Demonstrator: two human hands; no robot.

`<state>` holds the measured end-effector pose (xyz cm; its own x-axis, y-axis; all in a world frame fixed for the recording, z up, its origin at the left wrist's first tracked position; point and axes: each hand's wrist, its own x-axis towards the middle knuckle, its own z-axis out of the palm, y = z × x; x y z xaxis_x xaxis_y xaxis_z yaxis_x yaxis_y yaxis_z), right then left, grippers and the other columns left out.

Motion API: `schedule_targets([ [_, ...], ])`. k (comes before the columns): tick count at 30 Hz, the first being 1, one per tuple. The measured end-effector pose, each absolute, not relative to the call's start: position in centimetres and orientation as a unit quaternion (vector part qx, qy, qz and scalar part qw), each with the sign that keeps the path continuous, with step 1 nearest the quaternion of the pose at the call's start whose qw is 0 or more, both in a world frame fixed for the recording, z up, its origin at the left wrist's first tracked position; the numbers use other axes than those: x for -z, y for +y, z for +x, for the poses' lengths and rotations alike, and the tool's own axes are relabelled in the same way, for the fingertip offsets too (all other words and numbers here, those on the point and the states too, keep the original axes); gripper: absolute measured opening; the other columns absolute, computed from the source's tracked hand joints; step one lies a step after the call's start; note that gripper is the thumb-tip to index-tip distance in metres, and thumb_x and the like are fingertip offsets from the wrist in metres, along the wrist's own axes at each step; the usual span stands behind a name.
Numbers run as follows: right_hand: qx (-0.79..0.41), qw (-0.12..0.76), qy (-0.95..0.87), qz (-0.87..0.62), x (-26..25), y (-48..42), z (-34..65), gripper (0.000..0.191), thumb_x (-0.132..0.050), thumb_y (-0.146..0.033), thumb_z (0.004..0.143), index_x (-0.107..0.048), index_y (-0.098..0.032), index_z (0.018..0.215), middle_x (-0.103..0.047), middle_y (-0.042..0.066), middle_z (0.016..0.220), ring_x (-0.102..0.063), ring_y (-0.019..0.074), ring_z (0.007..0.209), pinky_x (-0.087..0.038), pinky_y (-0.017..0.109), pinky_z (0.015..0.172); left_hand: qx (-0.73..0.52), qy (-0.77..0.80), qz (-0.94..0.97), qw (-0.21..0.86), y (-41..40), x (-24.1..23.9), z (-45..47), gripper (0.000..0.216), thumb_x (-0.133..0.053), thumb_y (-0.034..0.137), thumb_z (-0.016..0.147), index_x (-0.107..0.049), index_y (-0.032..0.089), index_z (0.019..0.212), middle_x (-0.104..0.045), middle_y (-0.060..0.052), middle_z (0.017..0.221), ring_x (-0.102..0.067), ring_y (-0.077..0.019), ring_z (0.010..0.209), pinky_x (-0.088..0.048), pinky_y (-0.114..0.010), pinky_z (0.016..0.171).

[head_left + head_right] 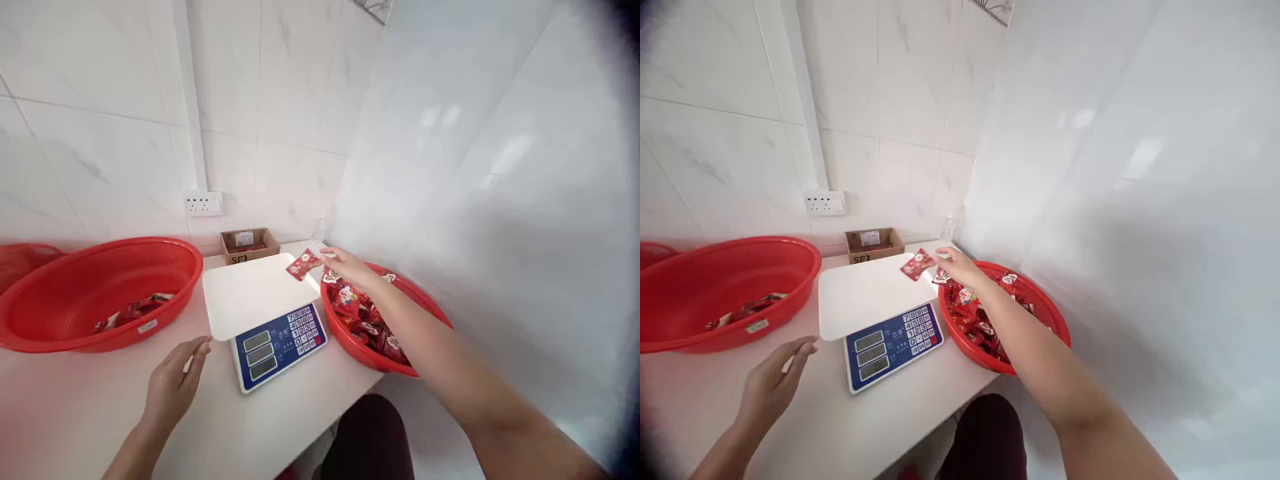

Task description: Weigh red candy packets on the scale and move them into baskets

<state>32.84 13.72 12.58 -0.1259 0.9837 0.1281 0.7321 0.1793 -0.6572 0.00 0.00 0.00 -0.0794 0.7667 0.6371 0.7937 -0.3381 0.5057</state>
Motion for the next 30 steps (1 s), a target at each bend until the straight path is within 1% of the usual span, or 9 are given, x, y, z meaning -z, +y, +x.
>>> schedule_targets([
  [4, -0.189, 0.225, -0.723, -0.625, -12.4, 14.8, 34.6, 0.033, -0.049, -0.029, 0.085, -0.056, -0.016, 0.114, -0.068, 0.006, 0.094, -0.062, 0.0147, 0.080, -0.046, 0.024, 0.072, 0.463, -0.589, -0.663, 0.013, -0.1, -0.5, -0.1, 0.034, -0.041, 0.045, 0.087, -0.064, 0.020, 0.086, -0.070, -0.002, 0.075, -0.064, -0.0118, 0.060, -0.042, -0.016, 0.041],
  [8, -0.158, 0.161, -0.718, -0.658, -10.4, 14.7, 38.3, 0.015, -0.056, -0.023, 0.077, -0.066, -0.016, 0.086, -0.070, 0.006, 0.087, -0.063, 0.0191, 0.079, -0.046, 0.028, 0.072, 0.473, -0.583, -0.660, 0.007, 0.0, -0.5, 0.0, 0.034, -0.042, 0.047, 0.086, -0.064, 0.020, 0.086, -0.070, -0.002, 0.075, -0.064, -0.0127, 0.061, -0.042, -0.017, 0.041],
  [12, -0.097, 0.154, -0.693, -0.698, -7.5, 14.0, 40.8, 0.037, -0.060, -0.024, 0.074, -0.060, -0.016, 0.110, -0.065, 0.012, 0.108, -0.058, 0.0264, 0.100, -0.042, 0.035, 0.084, 0.471, -0.571, -0.672, -0.006, 0.0, -0.2, 0.1, 0.035, -0.042, 0.047, 0.086, -0.064, 0.020, 0.087, -0.070, -0.003, 0.075, -0.065, -0.0131, 0.063, -0.043, -0.017, 0.043],
  [17, -0.102, 0.154, -0.670, -0.719, -6.4, 13.9, 42.0, 0.030, -0.060, -0.026, 0.073, -0.063, -0.019, 0.102, -0.069, 0.006, 0.096, -0.064, 0.0208, 0.083, -0.046, 0.029, 0.073, 0.468, -0.579, -0.668, -0.008, 0.2, 0.0, 0.0, 0.036, -0.041, 0.049, 0.085, -0.064, 0.021, 0.086, -0.070, -0.003, 0.075, -0.065, -0.0137, 0.063, -0.044, -0.018, 0.044],
  [19, -0.093, 0.165, -0.658, -0.729, -7.4, 14.2, 43.1, 0.030, -0.056, -0.025, 0.076, -0.061, -0.019, 0.106, -0.069, 0.006, 0.099, -0.064, 0.0191, 0.083, -0.046, 0.028, 0.072, 0.464, -0.585, -0.665, -0.007, 0.3, -0.1, 0.1, 0.036, -0.041, 0.049, 0.085, -0.064, 0.021, 0.085, -0.070, -0.002, 0.075, -0.065, -0.0138, 0.062, -0.044, -0.018, 0.044],
  [23, -0.039, 0.184, -0.631, -0.753, -9.7, 14.4, 45.1, 0.043, -0.046, -0.024, 0.083, -0.047, -0.017, 0.126, -0.057, 0.013, 0.122, -0.055, 0.0248, 0.108, -0.042, 0.036, 0.088, 0.458, -0.588, -0.666, -0.013, 0.4, -0.2, 0.2, 0.036, -0.042, 0.049, 0.085, -0.065, 0.022, 0.086, -0.071, -0.002, 0.075, -0.064, -0.0136, 0.061, -0.044, -0.018, 0.044],
  [26, -0.042, 0.157, -0.671, -0.723, -9.1, 13.7, 44.4, 0.044, -0.041, -0.025, 0.085, -0.045, -0.017, 0.129, -0.050, 0.014, 0.130, -0.046, 0.0248, 0.120, -0.034, 0.039, 0.099, 0.457, -0.588, -0.667, -0.019, 0.4, -0.1, 0.2, 0.037, -0.042, 0.050, 0.084, -0.065, 0.021, 0.086, -0.071, -0.002, 0.075, -0.065, -0.0140, 0.063, -0.044, -0.018, 0.044],
  [28, -0.093, 0.104, -0.726, -0.673, -7.4, 12.9, 42.8, 0.041, -0.049, -0.028, 0.082, -0.053, -0.021, 0.122, -0.055, 0.009, 0.127, -0.050, 0.0218, 0.116, -0.037, 0.033, 0.098, 0.454, -0.590, -0.667, -0.023, 0.4, 0.0, 0.2, 0.037, -0.042, 0.051, 0.084, -0.065, 0.022, 0.086, -0.071, -0.003, 0.076, -0.065, -0.0142, 0.063, -0.044, -0.018, 0.044],
  [30, -0.148, 0.042, -0.765, -0.625, -5.4, 12.2, 40.9, 0.052, -0.066, -0.028, 0.068, -0.057, -0.024, 0.119, -0.055, 0.007, 0.128, -0.051, 0.0239, 0.116, -0.041, 0.032, 0.095, 0.450, -0.592, -0.668, -0.025, 0.4, 0.1, 0.1, 0.038, -0.042, 0.051, 0.084, -0.065, 0.022, 0.086, -0.071, -0.003, 0.076, -0.065, -0.0140, 0.062, -0.044, -0.018, 0.043],
])
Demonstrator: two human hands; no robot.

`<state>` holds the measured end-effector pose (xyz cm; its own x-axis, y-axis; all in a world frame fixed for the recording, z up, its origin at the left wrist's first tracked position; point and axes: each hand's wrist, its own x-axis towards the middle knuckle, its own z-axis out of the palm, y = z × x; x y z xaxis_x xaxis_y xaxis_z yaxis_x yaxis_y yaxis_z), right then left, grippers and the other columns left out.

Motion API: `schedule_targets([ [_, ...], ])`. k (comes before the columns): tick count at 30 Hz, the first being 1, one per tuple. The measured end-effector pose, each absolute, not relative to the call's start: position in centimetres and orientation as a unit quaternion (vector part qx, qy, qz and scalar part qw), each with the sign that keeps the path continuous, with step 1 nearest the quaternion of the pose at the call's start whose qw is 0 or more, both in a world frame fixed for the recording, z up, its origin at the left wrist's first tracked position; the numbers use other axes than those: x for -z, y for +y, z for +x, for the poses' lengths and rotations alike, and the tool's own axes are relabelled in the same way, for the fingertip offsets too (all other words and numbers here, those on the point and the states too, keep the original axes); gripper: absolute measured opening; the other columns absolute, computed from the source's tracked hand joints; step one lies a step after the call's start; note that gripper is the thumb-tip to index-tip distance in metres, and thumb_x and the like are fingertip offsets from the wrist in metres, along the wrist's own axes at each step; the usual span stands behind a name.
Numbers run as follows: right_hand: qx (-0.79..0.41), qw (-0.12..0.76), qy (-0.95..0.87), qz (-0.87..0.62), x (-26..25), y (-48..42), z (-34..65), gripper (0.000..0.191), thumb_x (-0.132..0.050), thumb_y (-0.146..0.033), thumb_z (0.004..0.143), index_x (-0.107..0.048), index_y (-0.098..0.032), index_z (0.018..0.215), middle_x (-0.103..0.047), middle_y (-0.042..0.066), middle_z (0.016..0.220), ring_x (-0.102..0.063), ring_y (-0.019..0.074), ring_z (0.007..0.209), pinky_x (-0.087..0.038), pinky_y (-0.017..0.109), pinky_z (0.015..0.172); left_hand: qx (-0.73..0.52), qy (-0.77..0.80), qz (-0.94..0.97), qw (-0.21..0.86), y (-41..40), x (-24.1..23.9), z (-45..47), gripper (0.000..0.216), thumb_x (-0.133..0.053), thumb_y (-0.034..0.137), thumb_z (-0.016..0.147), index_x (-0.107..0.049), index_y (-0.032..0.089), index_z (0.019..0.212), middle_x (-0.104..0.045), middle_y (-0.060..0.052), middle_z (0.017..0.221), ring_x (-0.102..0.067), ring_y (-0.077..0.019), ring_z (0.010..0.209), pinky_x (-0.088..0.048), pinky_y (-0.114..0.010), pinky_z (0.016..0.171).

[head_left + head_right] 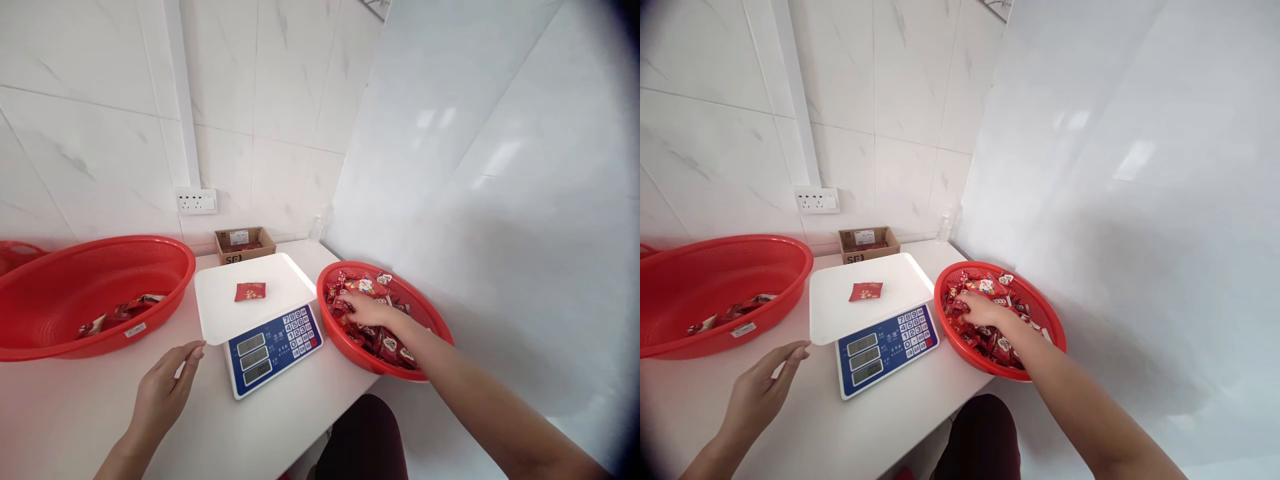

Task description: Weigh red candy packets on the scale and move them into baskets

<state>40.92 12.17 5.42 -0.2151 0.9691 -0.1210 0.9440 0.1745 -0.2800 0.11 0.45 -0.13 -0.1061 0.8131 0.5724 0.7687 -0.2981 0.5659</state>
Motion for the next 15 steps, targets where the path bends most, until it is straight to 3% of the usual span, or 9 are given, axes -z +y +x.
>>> schedule_targets([
  [2, -0.170, -0.010, -0.774, -0.609, -4.1, 11.6, 39.3, 0.072, -0.072, -0.026, 0.059, -0.051, -0.024, 0.128, -0.042, 0.011, 0.140, -0.038, 0.0317, 0.127, -0.037, 0.040, 0.099, -0.448, 0.593, 0.669, 0.026, 0.5, 0.2, 0.0, 0.038, -0.041, 0.052, 0.084, -0.065, 0.022, 0.086, -0.071, -0.003, 0.076, -0.065, -0.0137, 0.061, -0.044, -0.017, 0.043],
  [4, -0.176, -0.066, -0.768, -0.612, -3.7, 11.1, 38.4, 0.085, -0.070, -0.026, 0.060, -0.038, -0.023, 0.138, -0.021, 0.014, 0.150, -0.019, 0.0372, 0.135, -0.029, 0.050, 0.103, -0.445, 0.594, 0.670, 0.025, 0.4, 0.2, 0.0, 0.038, -0.041, 0.051, 0.084, -0.065, 0.022, 0.086, -0.071, -0.003, 0.077, -0.065, -0.0136, 0.061, -0.045, -0.017, 0.044],
  [6, -0.188, -0.111, -0.767, -0.604, -4.3, 10.9, 38.3, 0.089, -0.067, -0.026, 0.063, -0.027, -0.022, 0.143, -0.010, 0.015, 0.152, -0.011, 0.0372, 0.137, -0.026, 0.051, 0.104, -0.442, 0.596, 0.670, 0.024, 0.4, 0.1, -0.1, 0.038, -0.041, 0.051, 0.084, -0.065, 0.021, 0.086, -0.071, -0.003, 0.077, -0.065, -0.0137, 0.062, -0.046, -0.017, 0.046],
  [8, -0.212, -0.118, -0.776, -0.582, -5.2, 10.6, 38.8, 0.087, -0.064, -0.027, 0.066, -0.026, -0.022, 0.143, -0.010, 0.013, 0.153, -0.015, 0.0337, 0.137, -0.027, 0.045, 0.106, -0.440, 0.601, 0.667, 0.024, 0.4, 0.0, -0.1, 0.038, -0.041, 0.051, 0.084, -0.065, 0.022, 0.086, -0.071, -0.003, 0.077, -0.065, -0.0142, 0.063, -0.047, -0.018, 0.046],
  [11, -0.252, -0.111, -0.798, -0.537, -6.4, 9.6, 39.9, 0.073, -0.059, -0.027, 0.070, -0.037, -0.025, 0.139, -0.021, 0.007, 0.151, -0.026, 0.0284, 0.134, -0.028, 0.037, 0.106, -0.440, 0.604, 0.664, 0.028, 0.5, 0.0, -0.1, 0.039, -0.041, 0.053, 0.083, -0.065, 0.022, 0.085, -0.071, -0.003, 0.076, -0.065, -0.0144, 0.062, -0.047, -0.018, 0.046],
  [15, -0.237, -0.166, -0.774, -0.563, -7.1, 7.6, 40.3, 0.076, -0.057, -0.016, 0.064, -0.039, -0.031, 0.137, -0.020, 0.005, 0.152, -0.032, 0.0335, 0.131, -0.035, 0.043, 0.100, -0.438, 0.601, 0.668, 0.033, 0.6, 0.3, 0.0, 0.038, -0.042, 0.052, 0.083, -0.065, 0.022, 0.086, -0.071, -0.003, 0.078, -0.065, -0.0139, 0.062, -0.047, -0.017, 0.046],
])
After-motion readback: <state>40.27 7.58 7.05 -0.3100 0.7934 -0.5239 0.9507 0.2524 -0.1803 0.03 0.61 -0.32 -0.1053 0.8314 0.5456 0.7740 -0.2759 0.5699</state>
